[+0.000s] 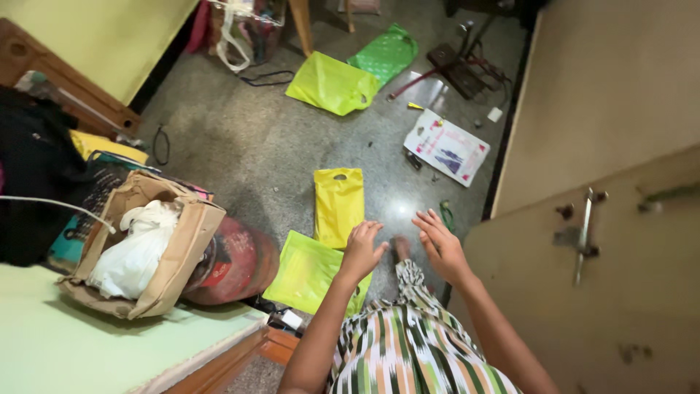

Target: The person organizes various plastic bags by smoothing them out and hanging them on hooks, then picks up a medal with a green ribbon and hangs it on a wall-mounted hook before moving small bottles and items on a shelf.

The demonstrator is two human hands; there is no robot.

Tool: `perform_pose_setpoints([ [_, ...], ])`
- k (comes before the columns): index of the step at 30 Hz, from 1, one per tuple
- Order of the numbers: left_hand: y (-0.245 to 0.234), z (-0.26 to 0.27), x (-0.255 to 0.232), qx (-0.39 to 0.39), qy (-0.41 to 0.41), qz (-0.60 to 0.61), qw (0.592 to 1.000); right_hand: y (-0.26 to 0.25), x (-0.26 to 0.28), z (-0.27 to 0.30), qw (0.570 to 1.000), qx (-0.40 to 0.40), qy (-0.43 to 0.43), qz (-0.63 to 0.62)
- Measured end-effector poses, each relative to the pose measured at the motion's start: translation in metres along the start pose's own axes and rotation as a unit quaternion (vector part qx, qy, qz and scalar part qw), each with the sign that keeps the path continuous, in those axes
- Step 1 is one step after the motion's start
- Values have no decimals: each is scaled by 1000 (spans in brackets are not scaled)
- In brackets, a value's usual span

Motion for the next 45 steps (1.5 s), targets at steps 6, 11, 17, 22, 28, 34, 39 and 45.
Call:
perform_pose_setpoints([
  [6, 10, -47, 25, -14, -31, -14, 999, 11, -26, -68, 998, 41, -47, -4],
  [11, 13, -115, 34, -35, -55, -17, 998, -5, -51, -146, 995, 79, -68, 1],
  [17, 31, -195, 46, -44, -91, 3, 995, -40, -88, -229, 993, 99, -57, -4],
  [22, 52, -233, 59, -55, -129, 13, 990, -49, -119, -281, 991, 116, -58, -33],
  [28, 75, -244, 100, -69, -191, 64, 977, -46, -147, -331, 990, 130, -33, -47],
  [34, 119, -232, 207, -163, -363, 287, 872, -30, -161, -376, 990, 133, -23, -49],
  [39, 136, -278, 268, -211, -357, 400, 818, -21, -162, -422, 992, 128, -9, -14],
  [45, 128, -320, 317, -266, -404, 529, 698, 17, -128, -494, 978, 196, -50, 54],
])
Point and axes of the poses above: each hand's wrist, its own z-axis away from the middle knuckle, its own y-axis out of the palm, x = y × z, the point moved 8 cm from there along -z, towards the middle knuckle, and after that the axes turned 9 degrees about y, right-handed, at the moved point
